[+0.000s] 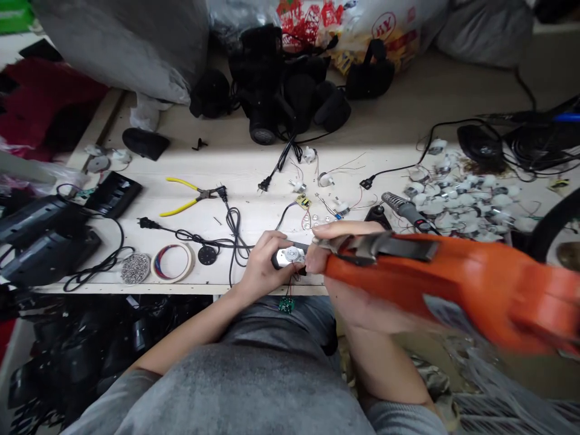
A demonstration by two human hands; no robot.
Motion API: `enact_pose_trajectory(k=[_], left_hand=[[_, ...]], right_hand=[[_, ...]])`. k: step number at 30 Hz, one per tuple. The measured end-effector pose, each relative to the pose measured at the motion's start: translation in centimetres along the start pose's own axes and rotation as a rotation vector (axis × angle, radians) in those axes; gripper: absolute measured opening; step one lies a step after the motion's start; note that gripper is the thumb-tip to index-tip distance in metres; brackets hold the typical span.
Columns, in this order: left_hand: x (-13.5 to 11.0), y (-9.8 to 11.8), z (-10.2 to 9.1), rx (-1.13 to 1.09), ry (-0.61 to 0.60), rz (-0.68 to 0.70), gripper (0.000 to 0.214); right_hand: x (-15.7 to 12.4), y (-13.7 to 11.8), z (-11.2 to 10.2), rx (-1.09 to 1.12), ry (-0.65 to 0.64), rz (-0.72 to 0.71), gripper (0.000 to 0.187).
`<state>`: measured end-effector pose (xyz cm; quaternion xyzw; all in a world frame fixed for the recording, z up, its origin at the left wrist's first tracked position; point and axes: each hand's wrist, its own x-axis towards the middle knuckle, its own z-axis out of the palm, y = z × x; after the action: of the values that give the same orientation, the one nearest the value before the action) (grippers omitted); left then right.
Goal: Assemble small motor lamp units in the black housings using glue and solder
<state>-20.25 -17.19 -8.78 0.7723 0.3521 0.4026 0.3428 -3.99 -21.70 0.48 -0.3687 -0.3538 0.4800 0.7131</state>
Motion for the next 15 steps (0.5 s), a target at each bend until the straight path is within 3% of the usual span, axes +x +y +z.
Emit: enact_pose_trajectory(k=[3,7,15], left_hand=[[0.0,0.1,-0.2,0.016,-0.027,0.005,0.036],[0.0,0.1,-0.2,0.009,-0.034,0.004,0.036],[0.1,0.0,-0.2,0.009,-0.03,-0.006,0.034]], right_hand=[[-0.1,1.2,-0.8,-0.067,0.039,-0.2,0.069],[0.2,2.7,-0.7,-0.002,0.057,-0.24,0.076],[0.3,3.0,-1.7,0.161,-0.05,-0.08,0.089]])
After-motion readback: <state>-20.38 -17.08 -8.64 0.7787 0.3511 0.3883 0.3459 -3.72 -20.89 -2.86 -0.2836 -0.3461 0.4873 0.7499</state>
